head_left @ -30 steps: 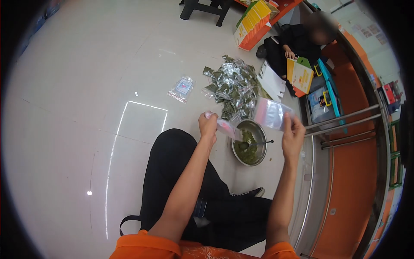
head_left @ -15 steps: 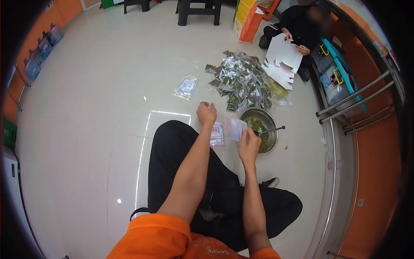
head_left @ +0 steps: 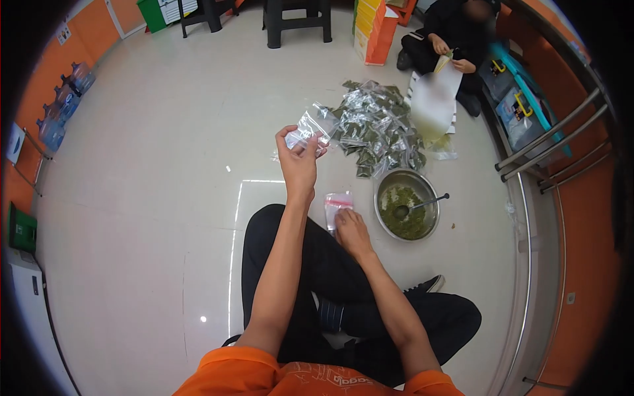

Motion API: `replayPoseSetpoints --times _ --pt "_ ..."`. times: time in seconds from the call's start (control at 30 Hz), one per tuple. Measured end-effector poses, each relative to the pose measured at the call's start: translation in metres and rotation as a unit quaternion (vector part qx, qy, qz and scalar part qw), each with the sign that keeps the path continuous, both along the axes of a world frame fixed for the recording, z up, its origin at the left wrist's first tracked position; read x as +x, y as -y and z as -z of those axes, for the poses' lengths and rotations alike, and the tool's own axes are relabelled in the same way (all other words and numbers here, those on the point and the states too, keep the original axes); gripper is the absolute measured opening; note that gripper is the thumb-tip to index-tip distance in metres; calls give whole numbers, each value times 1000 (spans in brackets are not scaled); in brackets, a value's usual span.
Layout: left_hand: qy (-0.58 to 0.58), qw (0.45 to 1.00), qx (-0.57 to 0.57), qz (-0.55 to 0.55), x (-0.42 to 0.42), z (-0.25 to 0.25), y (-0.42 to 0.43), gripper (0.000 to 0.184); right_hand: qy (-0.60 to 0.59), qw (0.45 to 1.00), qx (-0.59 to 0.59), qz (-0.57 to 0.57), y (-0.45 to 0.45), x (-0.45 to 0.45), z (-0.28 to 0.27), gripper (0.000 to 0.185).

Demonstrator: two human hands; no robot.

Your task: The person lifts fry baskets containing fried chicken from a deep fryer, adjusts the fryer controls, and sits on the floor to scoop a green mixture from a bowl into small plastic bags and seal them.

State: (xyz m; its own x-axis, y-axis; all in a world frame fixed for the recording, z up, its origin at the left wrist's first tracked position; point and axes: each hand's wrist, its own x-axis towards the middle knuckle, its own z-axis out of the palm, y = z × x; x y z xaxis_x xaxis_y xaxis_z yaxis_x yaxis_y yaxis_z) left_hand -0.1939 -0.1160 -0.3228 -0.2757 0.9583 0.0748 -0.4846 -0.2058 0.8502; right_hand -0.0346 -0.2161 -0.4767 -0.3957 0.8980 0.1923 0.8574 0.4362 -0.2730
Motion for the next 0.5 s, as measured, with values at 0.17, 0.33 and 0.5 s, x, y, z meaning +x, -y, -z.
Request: replayPoseSetpoints --times 0.17,0.33,0.5 --pt "-19 998 -54 32 13 7 -4 36 -30 999 -12 -19 6 5 -5 48" --pt "-49 989 -48 132 14 13 8 13 -7 999 10 -42 15 10 -49 43" --pt "-117 961 -64 243 41 7 46 16 -158 985 67 19 34 49 -161 19"
